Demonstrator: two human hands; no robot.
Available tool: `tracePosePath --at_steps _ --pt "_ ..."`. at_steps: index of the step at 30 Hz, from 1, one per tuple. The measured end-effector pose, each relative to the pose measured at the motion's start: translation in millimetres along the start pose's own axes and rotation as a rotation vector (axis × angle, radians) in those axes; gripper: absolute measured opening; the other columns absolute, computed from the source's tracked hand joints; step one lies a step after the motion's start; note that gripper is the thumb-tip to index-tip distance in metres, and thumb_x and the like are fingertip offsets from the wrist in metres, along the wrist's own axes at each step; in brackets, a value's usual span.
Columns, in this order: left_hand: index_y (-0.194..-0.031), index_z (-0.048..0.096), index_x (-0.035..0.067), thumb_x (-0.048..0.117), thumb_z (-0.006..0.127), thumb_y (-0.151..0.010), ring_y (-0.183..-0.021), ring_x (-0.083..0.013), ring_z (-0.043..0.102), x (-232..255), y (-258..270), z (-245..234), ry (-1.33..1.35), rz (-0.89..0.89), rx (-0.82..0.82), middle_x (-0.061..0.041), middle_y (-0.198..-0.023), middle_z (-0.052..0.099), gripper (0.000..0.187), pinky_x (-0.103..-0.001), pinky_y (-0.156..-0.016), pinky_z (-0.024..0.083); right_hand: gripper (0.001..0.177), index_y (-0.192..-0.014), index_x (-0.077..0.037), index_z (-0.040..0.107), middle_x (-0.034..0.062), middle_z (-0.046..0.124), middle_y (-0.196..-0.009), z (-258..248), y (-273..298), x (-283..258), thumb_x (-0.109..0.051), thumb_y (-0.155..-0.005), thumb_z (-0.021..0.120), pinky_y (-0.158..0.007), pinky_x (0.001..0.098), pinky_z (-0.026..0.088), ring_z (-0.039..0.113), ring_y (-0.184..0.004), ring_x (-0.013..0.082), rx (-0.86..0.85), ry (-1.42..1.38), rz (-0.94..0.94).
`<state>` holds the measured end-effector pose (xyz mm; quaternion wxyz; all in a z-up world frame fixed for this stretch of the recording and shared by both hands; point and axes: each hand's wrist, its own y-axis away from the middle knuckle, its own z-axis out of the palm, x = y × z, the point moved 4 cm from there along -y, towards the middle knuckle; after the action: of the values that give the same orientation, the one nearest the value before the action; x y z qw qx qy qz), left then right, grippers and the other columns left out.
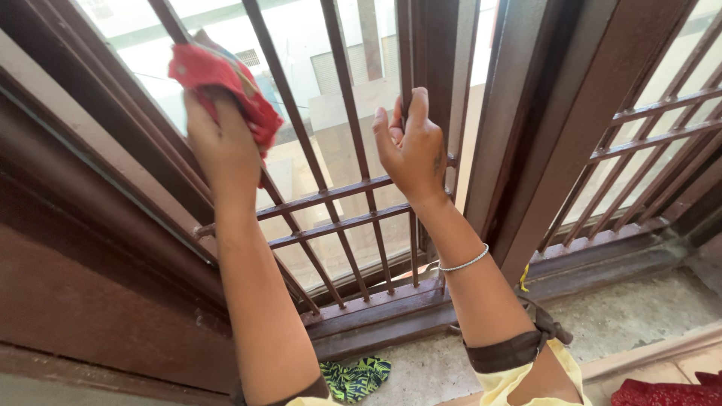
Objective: The person wipes the glass and metal frame of a window with a red cloth. They repeatedly rub the cloth along the vertical and horizontal bars and the glass pane, moving the cloth up and down and side to side.
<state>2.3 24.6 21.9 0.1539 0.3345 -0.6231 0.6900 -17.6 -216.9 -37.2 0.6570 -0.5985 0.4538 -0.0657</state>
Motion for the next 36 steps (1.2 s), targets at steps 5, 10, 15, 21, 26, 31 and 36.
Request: tracePosePath --at_steps 5,10,15,21,26,31,36 --pt "-0.136 0.05 -0.001 0.025 0.044 -0.113 -0.084 -0.0191 0.075 -13.8 50.8 -0.2 -0.201 0.04 -0.01 -0.01 -0.1 0.072 0.035 -0.034 -0.066 0.059 0.04 -0.122 0.008 0.046 0.0038 0.059 -0.068 -0.4 0.8 -2.4 -0.025 -0.105 0.062 -0.05 0.0265 0.048 0.063 -0.053 0.0141 0.006 -0.014 -0.008" --pt "-0.125 0.053 -0.001 0.021 0.052 -0.106 -0.086 -0.0375 0.074 -15.9 78.4 -0.2 -0.557 -0.18 0.005 -0.018 -0.095 0.07 0.028 -0.049 -0.071 0.056 0.031 -0.111 0.003 0.048 0.0034 0.056 -0.063 -1.1 1.7 -2.4 -0.024 -0.107 0.064 -0.051 0.0285 0.046 0.06 -0.052 0.0136 -0.017 -0.007 0.022" --pt "-0.127 0.053 -0.002 0.016 0.06 -0.106 -0.103 -0.0455 0.068 9.7 112.2 -2.6 -0.832 0.234 0.053 -0.028 -0.122 0.062 0.029 -0.052 -0.082 0.056 0.034 -0.115 0.005 0.047 0.0033 0.057 -0.063 -1.1 0.6 -4.8 -0.022 -0.104 0.064 -0.05 0.0286 0.046 0.061 -0.051 0.0142 0.009 -0.013 0.008" --pt "-0.121 0.067 -0.005 0.012 0.072 -0.1 -0.104 -0.0406 0.071 41.9 122.8 -9.4 -0.78 0.372 0.242 -0.024 -0.122 0.069 0.027 -0.048 -0.091 0.059 0.039 -0.12 0.009 0.046 0.0064 0.059 -0.064 -1.8 0.2 -7.7 -0.022 -0.102 0.063 -0.049 0.0294 0.048 0.062 -0.051 0.0169 0.044 0.005 -0.02" --pt "-0.125 0.064 -0.004 0.014 0.071 -0.1 -0.1 -0.0382 0.072 87.2 147.0 9.2 -0.579 0.499 0.454 -0.021 -0.115 0.071 0.031 -0.048 -0.089 0.057 0.037 -0.116 0.006 0.046 0.0066 0.061 -0.065 -2.2 -2.4 -8.7 -0.022 -0.101 0.063 -0.048 0.0292 0.049 0.065 -0.053 0.0164 0.052 0.025 -0.002" --pt "-0.13 0.057 -0.003 0.018 0.067 -0.102 -0.092 -0.0371 0.072 51.3 84.8 67.3 -0.545 0.366 0.472 -0.019 -0.107 0.071 0.036 -0.048 -0.082 0.055 0.03 -0.11 0.002 0.048 0.0067 0.059 -0.063 -0.5 0.4 -7.1 -0.022 -0.103 0.063 -0.048 0.0301 0.048 0.062 -0.05 0.0185 0.03 0.014 0.053" --pt "-0.134 0.049 -0.002 0.022 0.062 -0.104 -0.085 -0.036 0.073 18.7 43.6 91.9 -0.533 0.149 0.418 -0.017 -0.099 0.072 0.041 -0.048 -0.074 0.053 0.031 -0.113 0.004 0.048 0.0065 0.058 -0.064 -1.1 2.7 -7.4 -0.022 -0.104 0.063 -0.051 0.0316 0.048 0.062 -0.052 0.0181 0.033 0.032 0.035"
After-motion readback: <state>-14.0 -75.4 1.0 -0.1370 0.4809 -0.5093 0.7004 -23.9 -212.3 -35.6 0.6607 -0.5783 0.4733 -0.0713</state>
